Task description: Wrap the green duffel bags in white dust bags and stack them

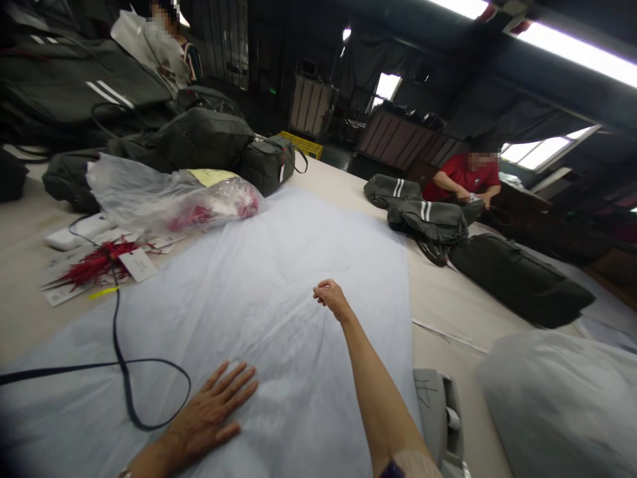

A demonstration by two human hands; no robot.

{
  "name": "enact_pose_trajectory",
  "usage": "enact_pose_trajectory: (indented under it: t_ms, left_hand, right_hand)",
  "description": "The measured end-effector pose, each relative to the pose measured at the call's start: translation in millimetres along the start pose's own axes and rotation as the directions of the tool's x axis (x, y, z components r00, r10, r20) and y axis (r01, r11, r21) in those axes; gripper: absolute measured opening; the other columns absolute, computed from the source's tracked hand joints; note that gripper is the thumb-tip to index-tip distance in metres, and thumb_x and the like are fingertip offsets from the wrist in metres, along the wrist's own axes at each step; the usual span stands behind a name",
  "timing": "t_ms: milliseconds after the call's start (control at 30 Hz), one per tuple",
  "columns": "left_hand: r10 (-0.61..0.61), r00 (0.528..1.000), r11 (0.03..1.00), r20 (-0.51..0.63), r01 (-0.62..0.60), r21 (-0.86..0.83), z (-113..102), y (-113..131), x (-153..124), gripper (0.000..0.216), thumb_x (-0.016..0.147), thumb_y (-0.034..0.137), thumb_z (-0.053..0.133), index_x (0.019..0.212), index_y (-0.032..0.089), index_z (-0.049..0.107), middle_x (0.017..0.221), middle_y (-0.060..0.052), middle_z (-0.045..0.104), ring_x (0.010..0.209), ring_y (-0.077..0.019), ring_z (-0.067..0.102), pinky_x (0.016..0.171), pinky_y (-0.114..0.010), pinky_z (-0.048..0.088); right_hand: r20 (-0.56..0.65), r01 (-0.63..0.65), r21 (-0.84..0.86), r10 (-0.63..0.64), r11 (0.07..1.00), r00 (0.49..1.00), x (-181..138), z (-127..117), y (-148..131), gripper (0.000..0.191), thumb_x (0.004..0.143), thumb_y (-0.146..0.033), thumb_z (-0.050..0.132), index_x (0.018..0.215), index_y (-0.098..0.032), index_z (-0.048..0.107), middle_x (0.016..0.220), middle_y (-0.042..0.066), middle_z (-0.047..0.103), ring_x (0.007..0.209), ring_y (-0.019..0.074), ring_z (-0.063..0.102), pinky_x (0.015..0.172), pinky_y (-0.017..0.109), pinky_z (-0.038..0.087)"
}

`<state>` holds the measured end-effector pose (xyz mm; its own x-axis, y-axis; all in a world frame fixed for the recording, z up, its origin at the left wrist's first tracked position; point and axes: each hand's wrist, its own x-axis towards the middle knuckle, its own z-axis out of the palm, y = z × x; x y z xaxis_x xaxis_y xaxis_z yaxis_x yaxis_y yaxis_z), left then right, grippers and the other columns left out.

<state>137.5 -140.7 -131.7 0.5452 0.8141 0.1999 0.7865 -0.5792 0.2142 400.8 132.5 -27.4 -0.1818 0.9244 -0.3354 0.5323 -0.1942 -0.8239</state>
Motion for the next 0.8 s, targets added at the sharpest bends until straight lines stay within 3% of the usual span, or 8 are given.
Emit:
enact_pose_trajectory:
  t_ms: [133, 267, 600, 800]
  left_hand:
    - [-0.033, 0.998, 0.997, 0.049, 0.037, -0.073, -2, 2, 0, 0.07, 0.093, 0.053, 0.048, 0.153, 0.035, 0.015, 0.158, 0.002, 0.031, 0.143, -0.0247, 0.03, 0.121, -0.048, 0.013]
    - [-0.034, 0.998, 0.997, 0.054, 0.038, -0.07, -4, 3, 1, 0.068, 0.094, 0.055, 0.045, 0.153, 0.035, 0.017, 0.158, 0.002, 0.032, 0.144, -0.0239, 0.028, 0.122, -0.047, 0.01]
    - [-0.029, 0.999, 0.998, 0.025, 0.03, -0.061, 0, 2, 0, 0.066, 0.095, 0.055, 0.044, 0.153, 0.036, 0.018, 0.158, 0.002, 0.031, 0.143, -0.0241, 0.03, 0.121, -0.048, 0.012]
    - [0.013, 0.999, 1.0, -0.04, -0.012, 0.008, 4, 1, -2, 0.069, 0.094, 0.055, 0.046, 0.153, 0.031, 0.02, 0.159, 0.001, 0.029, 0.146, -0.024, 0.024, 0.122, -0.046, 0.009]
  right_hand:
    - [-0.002, -0.179, -0.246, 0.185, 0.952, 0.983, 23, 10, 31, 0.02, 0.083, -0.03, 0.067, 0.075, -0.017, 0.055, 0.058, -0.005, 0.06, 0.047, 0.0088, 0.051, 0.048, 0.022, 0.04]
    - [0.001, -0.247, -0.426, 0.273, 0.87, 0.962, 36, 11, 46, 0.026, 0.09, -0.038, 0.063, 0.077, -0.015, 0.06, 0.063, -0.005, 0.061, 0.051, 0.0086, 0.054, 0.055, 0.024, 0.048]
    - [-0.122, -0.304, -0.62, 0.294, 0.723, 0.948, 37, 7, 31, 0.021, 0.067, -0.031, 0.075, 0.054, -0.02, 0.062, 0.069, 0.009, 0.073, 0.076, 0.0234, 0.069, 0.067, 0.031, 0.051]
    - [-0.203, -0.349, -0.653, 0.289, 0.672, 0.936, 39, 8, 20, 0.026, 0.057, -0.035, 0.083, 0.07, -0.018, 0.068, 0.092, 0.016, 0.074, 0.095, 0.0303, 0.069, 0.077, 0.036, 0.053]
